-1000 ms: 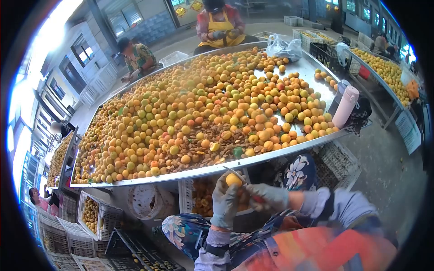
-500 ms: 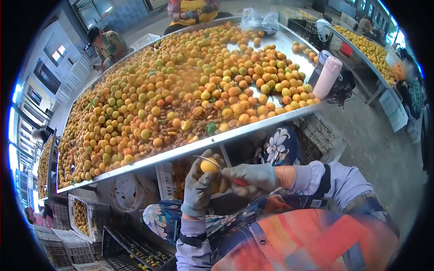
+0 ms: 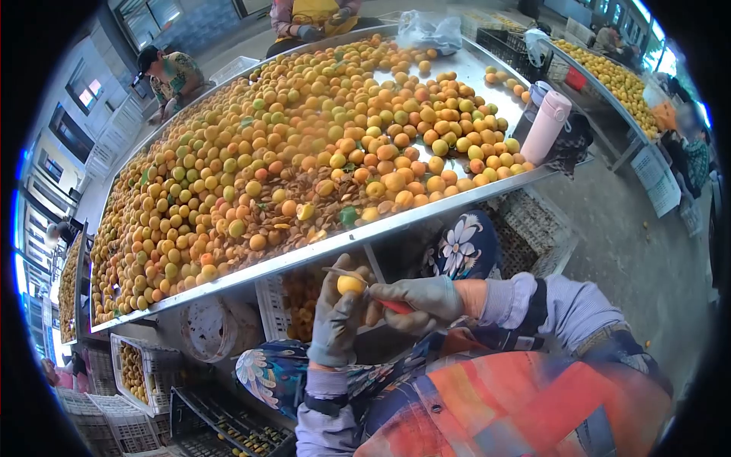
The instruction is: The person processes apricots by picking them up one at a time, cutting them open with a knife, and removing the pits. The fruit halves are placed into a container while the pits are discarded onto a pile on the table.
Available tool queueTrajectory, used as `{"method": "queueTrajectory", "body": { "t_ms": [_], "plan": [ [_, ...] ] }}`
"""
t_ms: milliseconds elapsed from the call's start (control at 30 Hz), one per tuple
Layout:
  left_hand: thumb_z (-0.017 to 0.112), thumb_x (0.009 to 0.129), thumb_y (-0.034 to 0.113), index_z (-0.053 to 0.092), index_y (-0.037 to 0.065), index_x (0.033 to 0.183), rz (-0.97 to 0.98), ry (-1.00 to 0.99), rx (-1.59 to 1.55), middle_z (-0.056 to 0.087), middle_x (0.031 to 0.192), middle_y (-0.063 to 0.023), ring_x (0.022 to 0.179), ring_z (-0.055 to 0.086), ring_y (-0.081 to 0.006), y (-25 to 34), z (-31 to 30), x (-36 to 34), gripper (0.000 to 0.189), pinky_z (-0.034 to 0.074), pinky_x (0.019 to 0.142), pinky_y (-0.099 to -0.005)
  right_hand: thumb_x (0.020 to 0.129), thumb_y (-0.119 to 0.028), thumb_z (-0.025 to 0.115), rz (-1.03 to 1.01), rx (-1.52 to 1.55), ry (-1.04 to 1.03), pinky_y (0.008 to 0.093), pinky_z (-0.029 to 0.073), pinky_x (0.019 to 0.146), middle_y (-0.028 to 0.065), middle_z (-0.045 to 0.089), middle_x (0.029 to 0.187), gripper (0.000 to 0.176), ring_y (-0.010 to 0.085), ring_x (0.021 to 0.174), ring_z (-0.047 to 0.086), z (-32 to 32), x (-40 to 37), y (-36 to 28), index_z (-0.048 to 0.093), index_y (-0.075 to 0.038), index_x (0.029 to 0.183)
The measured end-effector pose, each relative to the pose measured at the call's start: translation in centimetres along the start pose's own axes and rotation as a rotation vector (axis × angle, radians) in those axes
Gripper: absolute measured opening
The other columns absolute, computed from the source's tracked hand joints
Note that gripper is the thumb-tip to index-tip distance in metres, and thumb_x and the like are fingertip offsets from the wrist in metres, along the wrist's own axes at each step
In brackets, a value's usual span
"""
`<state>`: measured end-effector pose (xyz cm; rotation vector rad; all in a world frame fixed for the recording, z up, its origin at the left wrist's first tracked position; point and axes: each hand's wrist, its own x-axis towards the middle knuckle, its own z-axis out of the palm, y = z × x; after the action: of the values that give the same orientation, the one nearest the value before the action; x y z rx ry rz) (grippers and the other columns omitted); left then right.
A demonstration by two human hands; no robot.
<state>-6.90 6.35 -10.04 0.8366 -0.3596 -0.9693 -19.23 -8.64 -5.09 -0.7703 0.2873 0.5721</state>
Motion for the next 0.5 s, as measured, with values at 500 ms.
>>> {"method": "queueTrajectory", "body": {
  "t_ms": [500],
  "plan": [
    [0.060,0.091,0.029,0.040,0.001,0.133,0.006,0.134,-0.148,0.056,0.120,-0.0108,0.109,0.054,-0.0198,-0.8,1.7,0.2,0.055,0.048,0.089,-0.0285,0.092,-0.060,0.039,-0.073,0.022,0.046,0.0208,0.018,0.033,-0.0041,0.031,0.050,0.047,0.0056,0.036,0.024,0.1,1.0,1.9,0.048,-0.015,0.083]
  ]
}}
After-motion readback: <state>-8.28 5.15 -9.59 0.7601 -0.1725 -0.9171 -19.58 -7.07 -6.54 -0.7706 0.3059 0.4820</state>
